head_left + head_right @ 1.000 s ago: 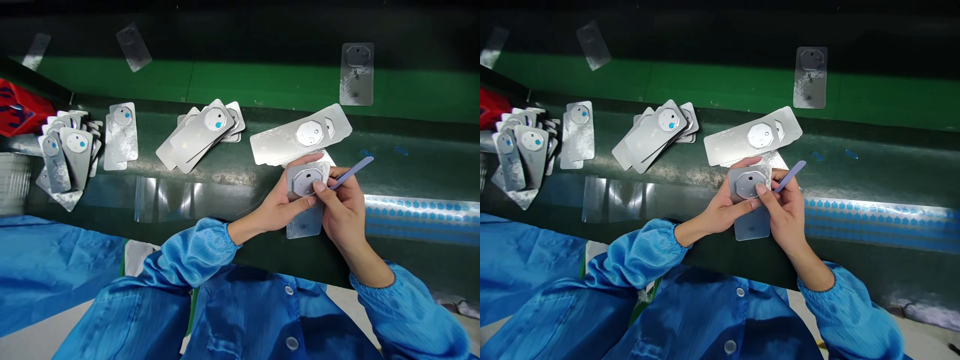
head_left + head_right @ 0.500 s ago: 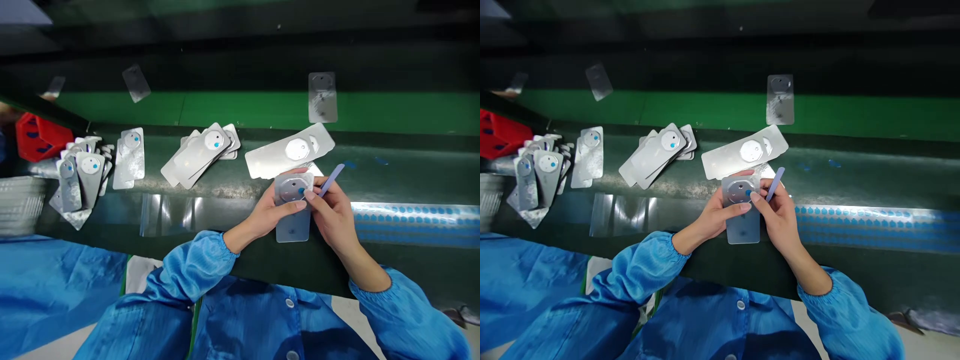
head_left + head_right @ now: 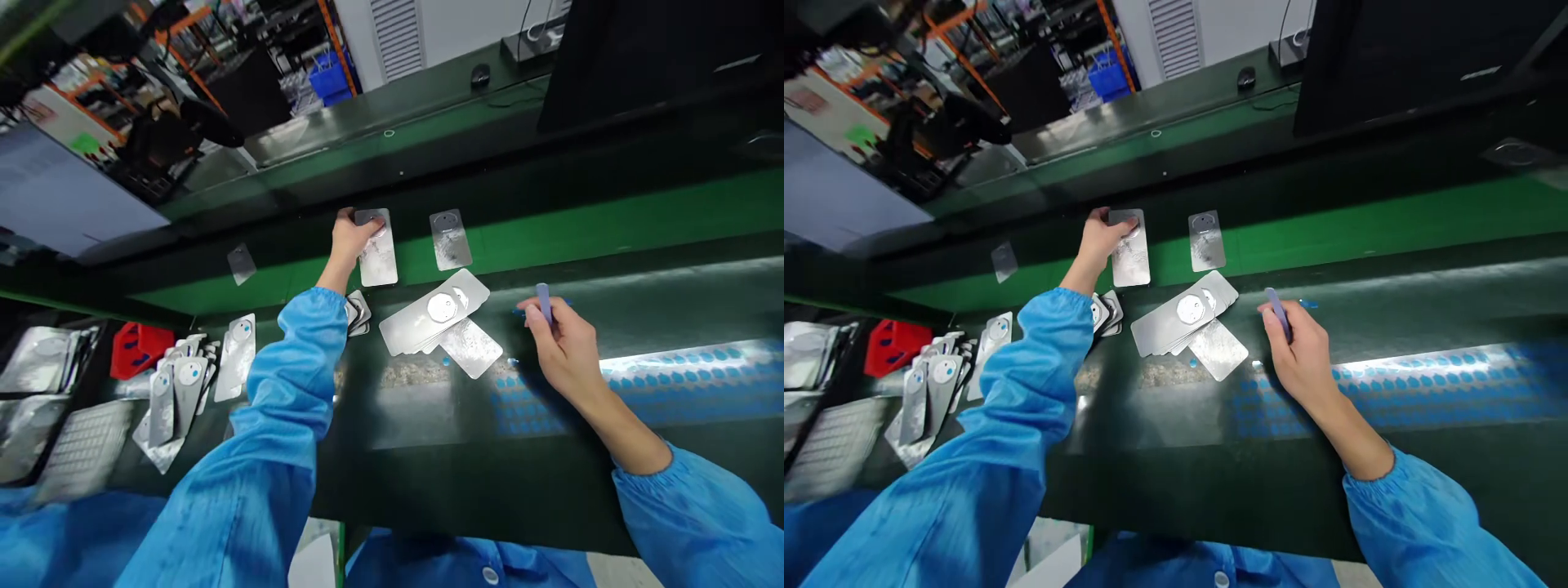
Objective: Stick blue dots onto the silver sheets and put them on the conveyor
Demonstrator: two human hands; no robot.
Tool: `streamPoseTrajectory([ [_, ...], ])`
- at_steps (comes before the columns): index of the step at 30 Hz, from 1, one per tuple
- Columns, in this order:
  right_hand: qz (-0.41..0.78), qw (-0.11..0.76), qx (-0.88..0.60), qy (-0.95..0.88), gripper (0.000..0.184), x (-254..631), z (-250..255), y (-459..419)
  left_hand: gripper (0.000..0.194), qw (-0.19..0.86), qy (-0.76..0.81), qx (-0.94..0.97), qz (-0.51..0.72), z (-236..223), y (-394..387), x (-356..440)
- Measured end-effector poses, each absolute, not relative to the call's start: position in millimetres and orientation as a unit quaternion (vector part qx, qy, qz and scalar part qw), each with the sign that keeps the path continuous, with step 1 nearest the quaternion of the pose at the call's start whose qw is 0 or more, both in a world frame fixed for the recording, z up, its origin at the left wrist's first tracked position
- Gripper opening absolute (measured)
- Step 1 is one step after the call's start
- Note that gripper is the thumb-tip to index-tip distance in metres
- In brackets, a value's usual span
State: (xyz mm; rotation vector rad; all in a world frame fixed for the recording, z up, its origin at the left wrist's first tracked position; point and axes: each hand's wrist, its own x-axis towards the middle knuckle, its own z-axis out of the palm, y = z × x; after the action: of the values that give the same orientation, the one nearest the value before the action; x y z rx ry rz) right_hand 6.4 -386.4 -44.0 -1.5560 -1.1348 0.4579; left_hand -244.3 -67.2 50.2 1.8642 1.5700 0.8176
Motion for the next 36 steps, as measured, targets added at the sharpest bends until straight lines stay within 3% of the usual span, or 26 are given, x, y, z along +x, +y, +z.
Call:
streamPoseTrajectory([
  [2,0.167,0.545,-0.659,-0.490,0.050,10.6,-42.5,-387.0,0.094,0.220,0.617,0.719,0.231,50.6,-45.7,-230.2],
  [6,0.117,0.544,-0.665,-0.499,0.050,21.7,-38.2,-386.9,0.088,0.227,0.564,0.787,0.104,38.5,-37.8,-184.0],
  [11,0.267,0.559,-0.616,-0.487,0.053,31.3,-30.7,-387.5,0.115,0.247,0.550,0.797,0.022,21.9,-30.1,-138.3],
  [13,0.326,0.548,-0.597,-0.487,0.057,30.8,-26.7,-389.1,0.125,0.285,0.558,0.777,0.067,19.6,-24.8,-133.4],
  [15,0.378,0.526,-0.579,-0.495,0.061,27.8,-23.0,-392.9,0.121,0.349,0.540,0.752,0.148,20.3,-22.4,-134.5],
  [21,0.498,0.441,-0.540,-0.516,0.063,13.8,-21.5,-414.4,0.081,0.444,0.425,0.703,0.356,53.3,-65.9,-164.1],
  [23,0.498,0.421,-0.542,-0.531,0.061,11.1,-24.5,-420.0,0.065,0.508,0.386,0.647,0.418,71.8,-105.3,-183.2],
  [26,0.469,0.409,-0.552,-0.554,0.059,9.6,-29.4,-424.4,0.056,0.611,0.336,0.570,0.433,89.0,-178.7,-214.8],
  [31,0.430,0.397,-0.562,-0.585,0.059,10.0,-34.6,-428.5,0.072,0.755,0.301,0.465,0.349,61.1,-276.1,-249.6],
  [36,0.458,0.422,-0.569,-0.537,0.058,11.9,-32.8,-432.4,0.091,0.814,0.290,0.414,0.285,8.5,-312.6,-257.1],
])
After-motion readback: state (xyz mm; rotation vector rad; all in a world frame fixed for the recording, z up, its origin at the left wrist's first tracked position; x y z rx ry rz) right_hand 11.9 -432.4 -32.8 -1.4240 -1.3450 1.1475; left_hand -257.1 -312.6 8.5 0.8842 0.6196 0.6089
